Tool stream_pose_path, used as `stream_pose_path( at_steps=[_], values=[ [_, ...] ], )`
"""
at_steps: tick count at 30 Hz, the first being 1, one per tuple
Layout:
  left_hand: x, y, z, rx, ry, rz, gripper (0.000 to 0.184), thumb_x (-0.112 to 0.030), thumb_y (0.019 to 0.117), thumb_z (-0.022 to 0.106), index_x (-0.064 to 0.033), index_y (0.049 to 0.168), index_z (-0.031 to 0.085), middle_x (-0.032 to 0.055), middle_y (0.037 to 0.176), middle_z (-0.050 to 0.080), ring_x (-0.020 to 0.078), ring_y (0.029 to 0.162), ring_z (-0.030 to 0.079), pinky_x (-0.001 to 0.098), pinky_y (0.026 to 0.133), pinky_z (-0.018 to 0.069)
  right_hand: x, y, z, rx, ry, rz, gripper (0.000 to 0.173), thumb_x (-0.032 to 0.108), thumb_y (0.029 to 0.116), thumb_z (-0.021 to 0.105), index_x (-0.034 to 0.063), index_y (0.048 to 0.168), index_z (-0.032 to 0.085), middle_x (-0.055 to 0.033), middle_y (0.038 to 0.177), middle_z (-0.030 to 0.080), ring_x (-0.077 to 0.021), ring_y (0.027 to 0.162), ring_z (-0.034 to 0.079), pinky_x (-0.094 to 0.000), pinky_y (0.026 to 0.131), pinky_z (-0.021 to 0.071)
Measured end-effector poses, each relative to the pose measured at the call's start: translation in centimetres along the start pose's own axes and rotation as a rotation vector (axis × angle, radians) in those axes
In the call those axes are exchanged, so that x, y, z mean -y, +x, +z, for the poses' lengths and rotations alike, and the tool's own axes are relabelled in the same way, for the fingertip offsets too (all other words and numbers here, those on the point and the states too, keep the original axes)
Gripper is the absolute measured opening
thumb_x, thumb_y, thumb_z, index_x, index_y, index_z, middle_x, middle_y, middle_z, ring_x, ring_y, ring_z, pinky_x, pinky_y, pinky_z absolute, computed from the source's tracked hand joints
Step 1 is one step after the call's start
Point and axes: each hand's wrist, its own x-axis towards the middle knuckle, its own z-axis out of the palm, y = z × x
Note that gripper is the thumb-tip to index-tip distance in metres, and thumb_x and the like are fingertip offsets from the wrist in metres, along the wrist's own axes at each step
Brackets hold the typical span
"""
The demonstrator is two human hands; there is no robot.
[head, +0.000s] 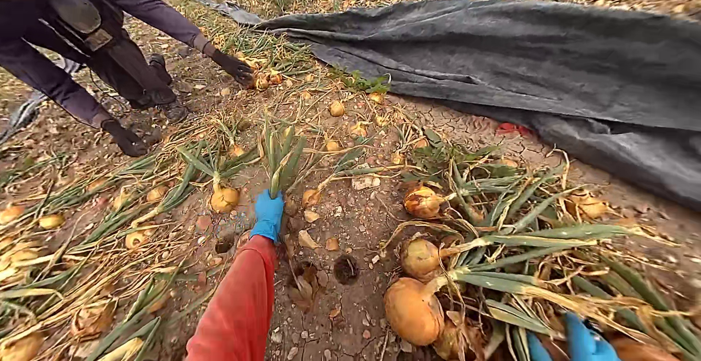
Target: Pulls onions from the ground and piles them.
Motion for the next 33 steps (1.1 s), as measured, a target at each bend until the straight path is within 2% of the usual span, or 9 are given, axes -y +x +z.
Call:
stream_pose_path(
  at_steps=[5, 10, 13, 15, 17, 21, 25, 29, 33],
  values=[
    [-1.4, 1.0, 2.9, 0.041, 0.115, 0.106, 0.046, -0.023, 0.1015, 0.063, -0.0075, 0.144, 0.056, 0.0287, 0.130, 0.064, 0.0480, 0.125, 0.059, 0.0704, 0.103, 0.0440, 0.3, -0.4, 0.0, -0.025, 0.045, -0.020, 0.078, 0.044, 0.0878, 0.065, -0.0030, 0.148, 0.049, -0.0382, 0.138, 0.054, -0.0584, 0.120, 0.057, -0.0713, 0.098, 0.0412],
    [-4.0, -1.4, 2.0, -0.083, 0.047, 0.016, 0.034, -0.023, 0.0989, 0.067, 0.0017, 0.123, 0.067, 0.0299, 0.118, 0.068, 0.0468, 0.118, 0.063, 0.0670, 0.099, 0.0471, 0.4, -0.6, -0.3, -0.028, 0.064, -0.019, 0.078, 0.042, 0.0877, 0.066, -0.0043, 0.148, 0.048, -0.0392, 0.139, 0.053, -0.0599, 0.121, 0.056, -0.0730, 0.098, 0.0400],
    [-6.1, -3.1, 2.5, -0.086, 0.125, 0.079, 0.031, -0.020, 0.0966, 0.068, -0.0004, 0.121, 0.068, 0.0309, 0.114, 0.068, 0.0493, 0.113, 0.064, 0.0705, 0.093, 0.0484, 0.5, -0.6, -0.5, -0.007, 0.063, -0.019, 0.079, 0.043, 0.0880, 0.065, -0.0042, 0.149, 0.047, -0.0397, 0.140, 0.052, -0.0610, 0.121, 0.056, -0.0728, 0.097, 0.0409],
    [-6.9, -2.9, 3.5, 0.003, 0.227, 0.193, 0.043, -0.021, 0.0963, 0.069, -0.0048, 0.136, 0.061, 0.0327, 0.119, 0.067, 0.0535, 0.115, 0.062, 0.0745, 0.093, 0.0465, 0.7, -0.7, -0.6, -0.023, 0.054, -0.035, 0.078, 0.043, 0.0879, 0.064, -0.0042, 0.148, 0.049, -0.0401, 0.138, 0.054, -0.0616, 0.119, 0.056, -0.0734, 0.095, 0.0418],
    [-7.8, -1.5, 4.3, 0.138, 0.383, 0.238, 0.054, -0.029, 0.0979, 0.066, -0.0104, 0.148, 0.054, 0.0291, 0.126, 0.067, 0.0507, 0.120, 0.062, 0.0728, 0.097, 0.0456, 0.5, -0.6, -0.5, -0.077, 0.040, -0.057, 0.076, 0.044, 0.0869, 0.063, -0.0042, 0.145, 0.052, -0.0393, 0.135, 0.057, -0.0608, 0.116, 0.059, -0.0728, 0.092, 0.0438],
    [-7.9, 1.3, 4.1, 0.365, 0.294, 0.295, 0.048, -0.023, 0.0989, 0.069, -0.0007, 0.140, 0.057, 0.0303, 0.129, 0.063, 0.0474, 0.124, 0.059, 0.0696, 0.103, 0.0434, 0.9, -0.7, -0.3, -0.113, 0.055, -0.045, 0.075, 0.043, 0.0856, 0.063, -0.0031, 0.144, 0.054, -0.0394, 0.132, 0.058, -0.0607, 0.114, 0.060, -0.0727, 0.091, 0.0439],
    [-8.9, 0.6, 4.3, 0.439, 0.306, 0.313, 0.057, -0.021, 0.0977, 0.072, -0.0013, 0.147, 0.050, 0.0305, 0.135, 0.060, 0.0460, 0.129, 0.056, 0.0666, 0.108, 0.0410, 1.1, -0.5, 0.1, -0.200, 0.049, -0.057, 0.073, 0.045, 0.0846, 0.061, -0.0046, 0.138, 0.059, -0.0390, 0.126, 0.062, -0.0594, 0.108, 0.063, -0.0715, 0.086, 0.0459],
    [-9.0, -2.5, 5.0, 0.247, 0.441, 0.297, 0.046, -0.029, 0.1006, 0.065, -0.0034, 0.138, 0.058, 0.0306, 0.124, 0.066, 0.0506, 0.119, 0.062, 0.0724, 0.095, 0.0469, 1.5, -0.5, 0.0, -0.179, 0.040, -0.056, 0.073, 0.046, 0.0850, 0.061, -0.0047, 0.138, 0.059, -0.0378, 0.124, 0.063, -0.0571, 0.108, 0.064, -0.0695, 0.085, 0.0475],
    [-7.5, -5.5, 5.2, 0.059, 0.232, 0.236, 0.042, -0.029, 0.1025, 0.063, -0.0019, 0.135, 0.059, 0.0314, 0.118, 0.067, 0.0509, 0.115, 0.063, 0.0718, 0.094, 0.0476, 1.3, -0.4, 0.1, -0.164, 0.031, -0.050, 0.073, 0.044, 0.0843, 0.063, -0.0036, 0.139, 0.058, -0.0373, 0.127, 0.062, -0.0569, 0.108, 0.065, -0.0692, 0.087, 0.0477]
  ],
)
